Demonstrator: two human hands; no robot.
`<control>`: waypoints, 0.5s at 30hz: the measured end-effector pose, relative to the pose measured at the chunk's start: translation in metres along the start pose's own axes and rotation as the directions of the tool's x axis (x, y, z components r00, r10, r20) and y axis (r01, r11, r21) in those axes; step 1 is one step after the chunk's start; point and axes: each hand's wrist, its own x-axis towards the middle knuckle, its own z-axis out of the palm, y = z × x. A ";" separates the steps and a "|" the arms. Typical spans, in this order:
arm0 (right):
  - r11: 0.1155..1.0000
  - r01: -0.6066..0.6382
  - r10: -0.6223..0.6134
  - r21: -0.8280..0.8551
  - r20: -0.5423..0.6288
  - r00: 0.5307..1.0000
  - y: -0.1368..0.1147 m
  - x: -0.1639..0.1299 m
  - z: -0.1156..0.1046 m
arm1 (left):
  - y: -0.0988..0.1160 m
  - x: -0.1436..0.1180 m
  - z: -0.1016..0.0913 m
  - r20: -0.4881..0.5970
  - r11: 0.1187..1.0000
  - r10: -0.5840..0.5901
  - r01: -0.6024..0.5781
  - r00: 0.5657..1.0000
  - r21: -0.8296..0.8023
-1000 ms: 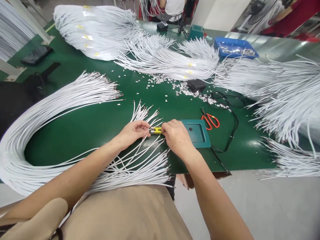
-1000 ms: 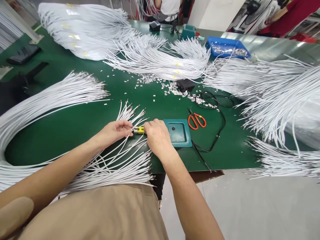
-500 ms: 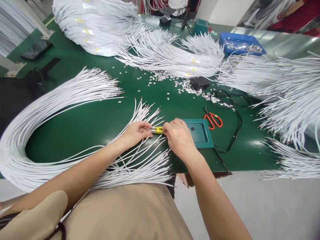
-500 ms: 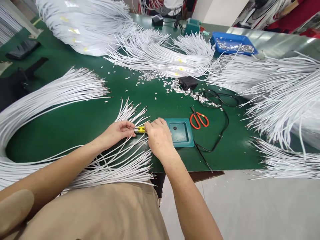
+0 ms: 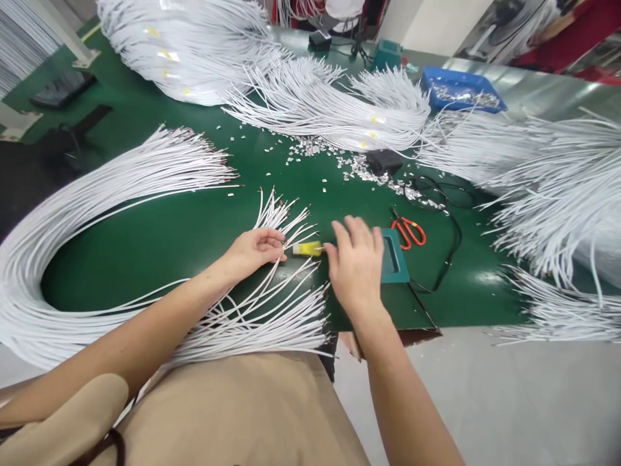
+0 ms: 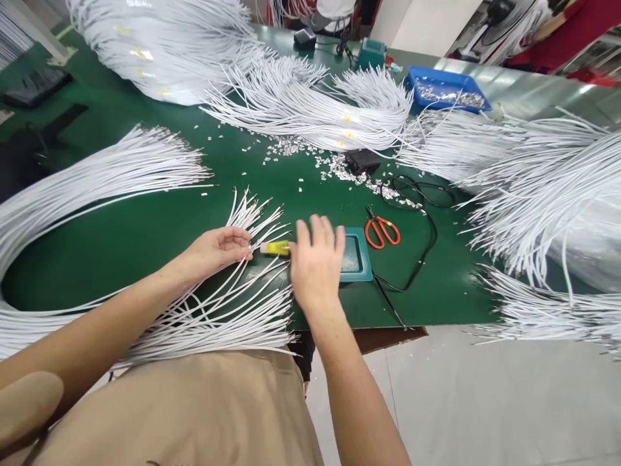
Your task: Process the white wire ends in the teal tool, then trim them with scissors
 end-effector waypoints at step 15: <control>0.844 0.532 -0.523 0.068 -0.113 0.845 -0.093 -0.037 -0.019 | 0.016 -0.038 -0.027 0.121 0.984 0.049 -0.027 0.991 -0.176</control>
